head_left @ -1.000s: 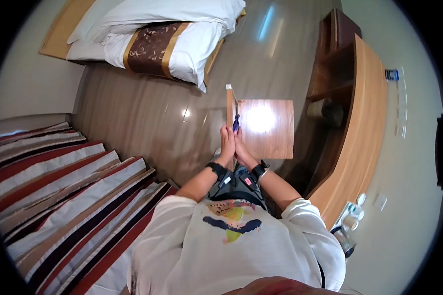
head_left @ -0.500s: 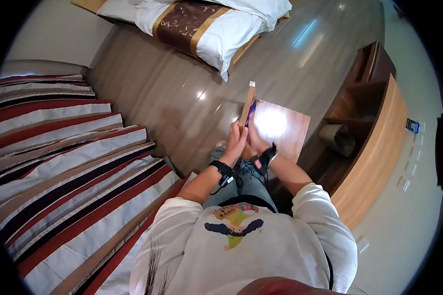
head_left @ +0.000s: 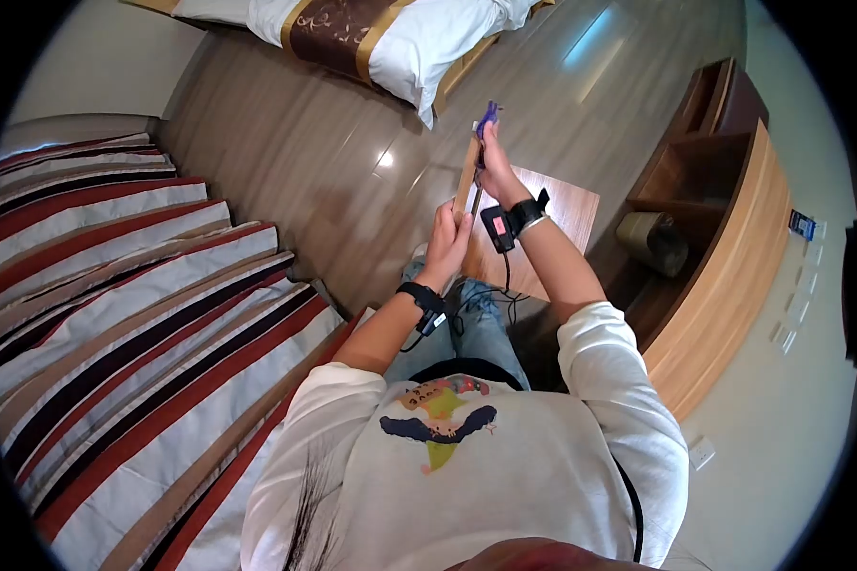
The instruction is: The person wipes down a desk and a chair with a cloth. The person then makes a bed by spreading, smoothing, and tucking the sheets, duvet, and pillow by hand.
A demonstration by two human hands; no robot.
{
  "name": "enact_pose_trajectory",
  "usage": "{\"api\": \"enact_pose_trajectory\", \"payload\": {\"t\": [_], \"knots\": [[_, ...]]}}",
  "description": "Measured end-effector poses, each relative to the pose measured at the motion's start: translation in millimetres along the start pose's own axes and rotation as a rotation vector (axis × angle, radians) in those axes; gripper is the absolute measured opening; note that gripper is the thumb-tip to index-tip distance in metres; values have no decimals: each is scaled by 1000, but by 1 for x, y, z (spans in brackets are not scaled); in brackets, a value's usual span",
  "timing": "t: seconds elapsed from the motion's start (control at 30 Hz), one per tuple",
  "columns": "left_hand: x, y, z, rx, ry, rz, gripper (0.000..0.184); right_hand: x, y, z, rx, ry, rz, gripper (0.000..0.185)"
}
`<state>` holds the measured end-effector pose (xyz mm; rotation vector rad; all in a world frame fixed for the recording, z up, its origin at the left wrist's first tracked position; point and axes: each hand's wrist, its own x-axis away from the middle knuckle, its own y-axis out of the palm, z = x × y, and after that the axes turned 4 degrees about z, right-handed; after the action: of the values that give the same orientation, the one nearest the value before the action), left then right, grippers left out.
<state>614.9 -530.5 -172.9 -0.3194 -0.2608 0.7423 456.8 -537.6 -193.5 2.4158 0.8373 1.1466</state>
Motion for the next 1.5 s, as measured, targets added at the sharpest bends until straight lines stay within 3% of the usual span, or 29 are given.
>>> {"api": "enact_pose_trajectory", "payload": {"t": [0.07, 0.13, 0.2, 0.27, 0.33, 0.4, 0.5, 0.6, 0.63, 0.73, 0.8, 0.87, 0.97, 1.0, 1.07, 1.17, 1.27, 1.47, 1.5], "knots": [[-1, -2, 3, -10, -5, -6, 37, 15, 12, -9, 90, -74, 86, 69], [1, -1, 2, -28, -36, -26, 45, 21, -4, 23, 194, -246, -53, 71], [-1, 3, -4, -30, 1, 9, 42, 57, 3, 44, 207, -115, 143, 70], [1, 6, -5, -33, 33, 34, 40, 49, -49, 117, 112, 28, -88, 71], [0, 5, -1, -97, -23, 25, 42, 99, -31, 120, 113, 210, -60, 71], [-2, 3, 0, -72, -20, -13, 44, 107, -53, 171, 181, 193, -97, 70], [1, 3, -1, -111, 15, -23, 47, 151, -31, 149, 107, 321, -120, 62], [-3, 8, 6, -319, 168, 84, 49, 163, -28, 154, 141, 104, -100, 58], [-2, 7, 9, -356, 178, 106, 50, 172, -21, 148, 259, -99, 13, 46], [1, 5, 12, -383, 205, 101, 51, 178, -38, 153, 514, 12, 120, 34], [-1, 8, 9, -317, 175, 98, 51, 180, -45, 152, 582, -101, 175, 31], [-6, 13, 0, -301, 211, 75, 53, 203, -38, 131, 467, -117, 85, 32], [-17, 13, -21, -141, 69, -38, 61, 255, -21, 95, 298, -97, 215, 29], [-24, 7, -29, -189, 106, -102, 63, 268, -27, 92, 294, -129, 274, 29], [-36, -21, -30, -253, 404, -199, 58, 304, -34, 86, 208, -295, 455, 29], [-53, -86, -5, -208, 564, -384, 32, 362, -42, 82, -147, -460, 629, 31], [-58, -130, 9, 55, 510, -437, 21, 409, -32, 89, -356, -763, 773, 37], [-70, -149, 42, -30, 327, -623, 27, 448, -55, 154, -656, -933, 939, 41], [-80, -138, 34, 34, 457, -618, 29, 450, -54, 161, -675, -951, 971, 40]]}}
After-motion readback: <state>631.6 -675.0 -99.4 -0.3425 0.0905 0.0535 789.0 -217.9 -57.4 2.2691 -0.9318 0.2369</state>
